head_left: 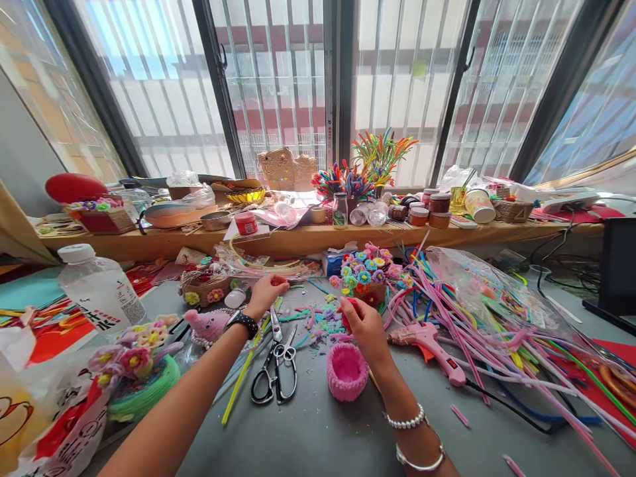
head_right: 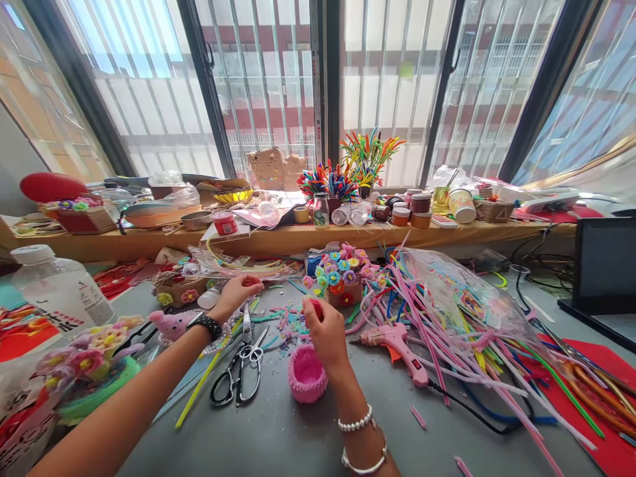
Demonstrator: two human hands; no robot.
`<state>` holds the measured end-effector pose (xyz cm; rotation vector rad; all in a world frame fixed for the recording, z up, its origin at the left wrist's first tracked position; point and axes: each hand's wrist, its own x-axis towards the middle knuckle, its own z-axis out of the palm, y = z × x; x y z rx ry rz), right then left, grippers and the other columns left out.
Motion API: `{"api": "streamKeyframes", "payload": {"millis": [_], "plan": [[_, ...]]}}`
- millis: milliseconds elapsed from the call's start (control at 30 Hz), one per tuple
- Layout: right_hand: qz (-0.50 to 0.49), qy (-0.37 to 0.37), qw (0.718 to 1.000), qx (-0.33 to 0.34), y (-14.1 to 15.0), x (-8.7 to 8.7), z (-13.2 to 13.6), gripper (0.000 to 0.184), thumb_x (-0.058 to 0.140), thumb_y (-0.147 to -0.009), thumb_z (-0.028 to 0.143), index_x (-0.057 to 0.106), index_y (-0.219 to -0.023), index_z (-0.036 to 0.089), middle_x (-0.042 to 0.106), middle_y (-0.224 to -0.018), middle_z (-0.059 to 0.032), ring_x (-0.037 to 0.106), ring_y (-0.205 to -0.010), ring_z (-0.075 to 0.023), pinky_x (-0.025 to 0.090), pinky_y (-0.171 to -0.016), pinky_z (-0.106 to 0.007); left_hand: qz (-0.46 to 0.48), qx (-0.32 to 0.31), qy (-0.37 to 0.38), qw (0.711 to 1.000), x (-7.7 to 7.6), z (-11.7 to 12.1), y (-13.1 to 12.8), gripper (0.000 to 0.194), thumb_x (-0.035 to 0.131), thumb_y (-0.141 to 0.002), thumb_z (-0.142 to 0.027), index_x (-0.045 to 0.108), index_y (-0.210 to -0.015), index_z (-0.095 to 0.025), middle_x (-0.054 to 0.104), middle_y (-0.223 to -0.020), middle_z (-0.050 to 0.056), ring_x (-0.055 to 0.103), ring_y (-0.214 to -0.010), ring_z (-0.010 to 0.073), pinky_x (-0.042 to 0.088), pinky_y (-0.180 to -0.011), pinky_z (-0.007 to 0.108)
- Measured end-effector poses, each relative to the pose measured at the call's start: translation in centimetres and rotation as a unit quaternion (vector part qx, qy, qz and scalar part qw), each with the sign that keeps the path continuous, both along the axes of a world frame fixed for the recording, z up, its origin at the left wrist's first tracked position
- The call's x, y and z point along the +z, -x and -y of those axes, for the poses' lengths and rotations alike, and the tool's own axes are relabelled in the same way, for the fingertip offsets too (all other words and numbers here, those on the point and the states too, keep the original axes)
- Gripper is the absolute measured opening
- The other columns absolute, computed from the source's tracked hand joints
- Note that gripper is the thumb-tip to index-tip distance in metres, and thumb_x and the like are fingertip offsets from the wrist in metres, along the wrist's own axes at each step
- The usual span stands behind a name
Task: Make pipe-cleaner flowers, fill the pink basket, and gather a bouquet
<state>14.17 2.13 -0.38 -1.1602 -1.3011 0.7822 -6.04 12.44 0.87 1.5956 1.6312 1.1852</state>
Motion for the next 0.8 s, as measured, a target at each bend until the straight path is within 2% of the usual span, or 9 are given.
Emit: {"api": "streamKeyframes", "payload": {"millis": [133, 267, 400, 567, 667, 800], "plan": [[0.003, 0.005, 1.0, 0.001, 0.2, -0.3, -0.1, 0.036, 0.042, -0.074, 0.046, 0.056, -0.062, 0.015, 0.045, -0.049, 0.0027, 0.039, -0.045, -0.0093, 0.032, -0.043, -0.02, -0.014, -0.002, -0.001, 1.0, -1.0, -1.5, 0.1, 0.015, 0.06, -0.054, -0.024, 0.059, -0.064, -0.014, 0.064, -0.061, 0.003, 0.06, -0.063, 0.0167, 0.045, -0.061, 0.026], [-0.005, 0.008, 1.0, 0.004, 0.1, -0.4, -0.1, 0.034, 0.04, -0.076, 0.044, 0.054, -0.062, 0.015, 0.043, -0.049, 0.0024, 0.039, -0.046, -0.0092, 0.031, -0.043, -0.02, -0.041, -0.01, -0.005, 0.999, -1.8, -2.0, 0.2, 0.011, 0.055, -0.059, -0.021, 0.06, -0.066, -0.015, 0.066, -0.065, 0.004, 0.061, -0.065, 0.0164, 0.046, -0.06, 0.025], [-0.007, -0.001, 1.0, 0.012, 0.2, -0.5, -0.2, 0.033, 0.039, -0.077, 0.042, 0.053, -0.064, 0.015, 0.043, -0.05, 0.0025, 0.038, -0.046, -0.009, 0.031, -0.043, -0.019, -0.103, -0.017, -0.019, 0.994, -1.9, -2.2, 0.1, 0.007, 0.055, -0.058, -0.018, 0.062, -0.061, -0.017, 0.065, -0.06, 0.003, 0.06, -0.061, 0.0183, 0.044, -0.06, 0.027], [-0.006, -0.007, 1.0, 0.0, 0.3, -0.5, -0.2, 0.034, 0.04, -0.077, 0.043, 0.056, -0.067, 0.015, 0.045, -0.05, 0.0027, 0.039, -0.045, -0.0089, 0.032, -0.043, -0.02, -0.202, -0.039, -0.036, 0.978, -1.7, -2.8, -0.3, 0.005, 0.059, -0.054, -0.018, 0.063, -0.057, -0.018, 0.066, -0.065, 0.005, 0.058, -0.069, 0.0213, 0.04, -0.066, 0.028], [-0.006, -0.007, 1.0, -0.004, 0.3, -0.4, -0.2, 0.035, 0.04, -0.077, 0.044, 0.057, -0.068, 0.014, 0.043, -0.05, 0.0033, 0.038, -0.045, -0.0084, 0.032, -0.043, -0.019, -0.257, -0.046, -0.035, 0.965, -1.8, -3.2, -0.4, 0.014, 0.056, -0.062, -0.027, 0.065, -0.063, -0.017, 0.066, -0.07, 0.007, 0.057, -0.072, 0.0218, 0.038, -0.066, 0.027], [-0.005, -0.001, 1.0, -0.005, 0.2, -0.3, -0.2, 0.035, 0.04, -0.076, 0.043, 0.058, -0.068, 0.014, 0.043, -0.051, 0.0031, 0.039, -0.047, -0.0083, 0.032, -0.044, -0.019, -0.319, -0.042, -0.022, 0.946, -2.1, -3.5, -0.2, 0.035, 0.039, -0.075, -0.033, 0.066, -0.066, -0.013, 0.066, -0.074, 0.011, 0.057, -0.073, 0.0216, 0.036, -0.063, 0.026]]}}
